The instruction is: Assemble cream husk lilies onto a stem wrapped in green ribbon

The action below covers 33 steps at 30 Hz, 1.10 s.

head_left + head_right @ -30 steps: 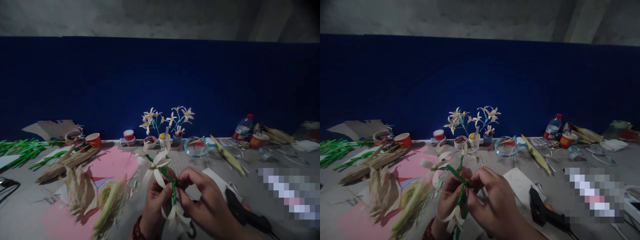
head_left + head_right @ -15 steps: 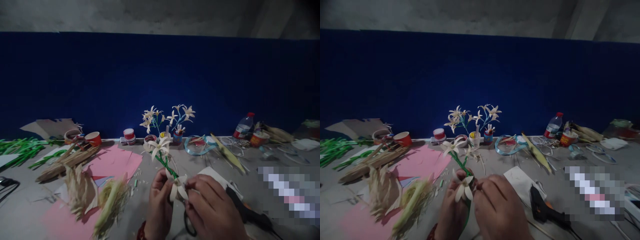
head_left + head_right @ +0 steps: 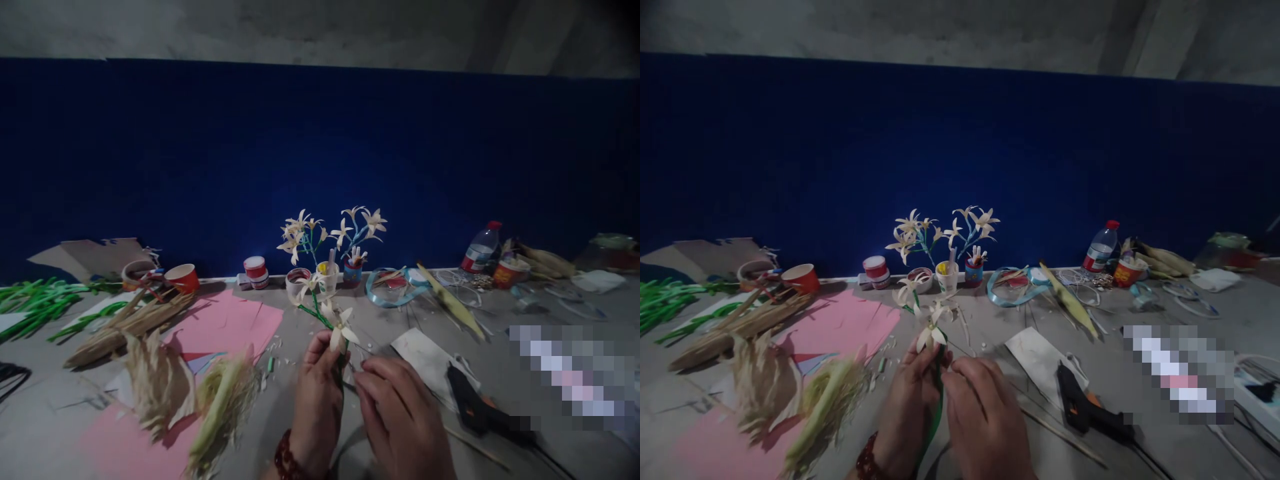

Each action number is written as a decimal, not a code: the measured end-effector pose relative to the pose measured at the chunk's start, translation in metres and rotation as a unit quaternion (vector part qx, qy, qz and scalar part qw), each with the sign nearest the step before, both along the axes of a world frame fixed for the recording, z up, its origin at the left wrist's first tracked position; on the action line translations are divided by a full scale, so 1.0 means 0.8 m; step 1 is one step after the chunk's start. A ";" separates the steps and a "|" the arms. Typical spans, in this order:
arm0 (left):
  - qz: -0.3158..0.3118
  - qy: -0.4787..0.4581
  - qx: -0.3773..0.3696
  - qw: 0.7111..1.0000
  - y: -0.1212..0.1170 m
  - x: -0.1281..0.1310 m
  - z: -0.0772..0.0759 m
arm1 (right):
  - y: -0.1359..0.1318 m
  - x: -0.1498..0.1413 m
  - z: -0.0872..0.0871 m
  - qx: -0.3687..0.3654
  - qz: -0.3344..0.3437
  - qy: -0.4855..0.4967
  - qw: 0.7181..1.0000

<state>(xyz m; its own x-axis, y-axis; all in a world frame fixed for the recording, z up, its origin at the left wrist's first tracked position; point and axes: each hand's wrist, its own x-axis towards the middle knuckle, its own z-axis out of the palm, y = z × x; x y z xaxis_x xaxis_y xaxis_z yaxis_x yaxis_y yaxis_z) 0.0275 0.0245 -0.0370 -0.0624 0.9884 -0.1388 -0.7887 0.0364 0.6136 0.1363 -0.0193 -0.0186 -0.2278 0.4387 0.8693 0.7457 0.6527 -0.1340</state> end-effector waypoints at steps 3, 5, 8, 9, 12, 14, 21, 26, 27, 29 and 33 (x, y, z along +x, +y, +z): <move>0.007 -0.005 0.000 1.000 0.000 0.000 -0.001 | 0.008 -0.003 0.011 0.009 -0.003 -0.017 1.000; 0.007 -0.007 0.003 1.000 0.001 0.000 0.000 | 0.011 -0.003 0.015 -0.014 -0.015 -0.049 0.999; 0.002 -0.003 0.008 1.000 0.000 0.002 0.005 | 0.018 -0.002 0.014 -0.043 -0.066 -0.104 0.991; 0.001 -0.002 0.009 1.000 -0.001 0.003 0.006 | 0.021 -0.002 0.013 -0.043 -0.083 -0.120 0.988; 0.007 -0.002 0.010 1.000 -0.004 0.006 0.010 | 0.028 -0.004 0.011 -0.039 -0.114 -0.148 0.982; 0.013 -0.002 0.010 1.000 -0.006 0.008 0.012 | 0.030 -0.007 0.011 -0.038 -0.126 -0.154 0.979; 0.005 -0.005 0.007 1.000 -0.011 0.007 0.021 | 0.026 -0.008 0.011 -0.015 -0.136 -0.131 0.982; 0.007 -0.009 -0.001 1.000 -0.016 0.005 0.029 | 0.021 -0.007 0.023 0.002 -0.129 -0.143 0.981; 0.002 -0.011 -0.002 1.000 -0.016 0.005 0.030 | 0.020 -0.007 0.026 0.002 -0.127 -0.147 0.981; -0.004 -0.014 -0.003 1.000 -0.016 0.006 0.030 | 0.021 -0.008 0.030 0.000 -0.130 -0.153 0.980; -0.012 -0.015 -0.001 1.000 -0.016 0.007 0.027 | 0.023 -0.009 0.032 0.011 -0.129 -0.154 0.980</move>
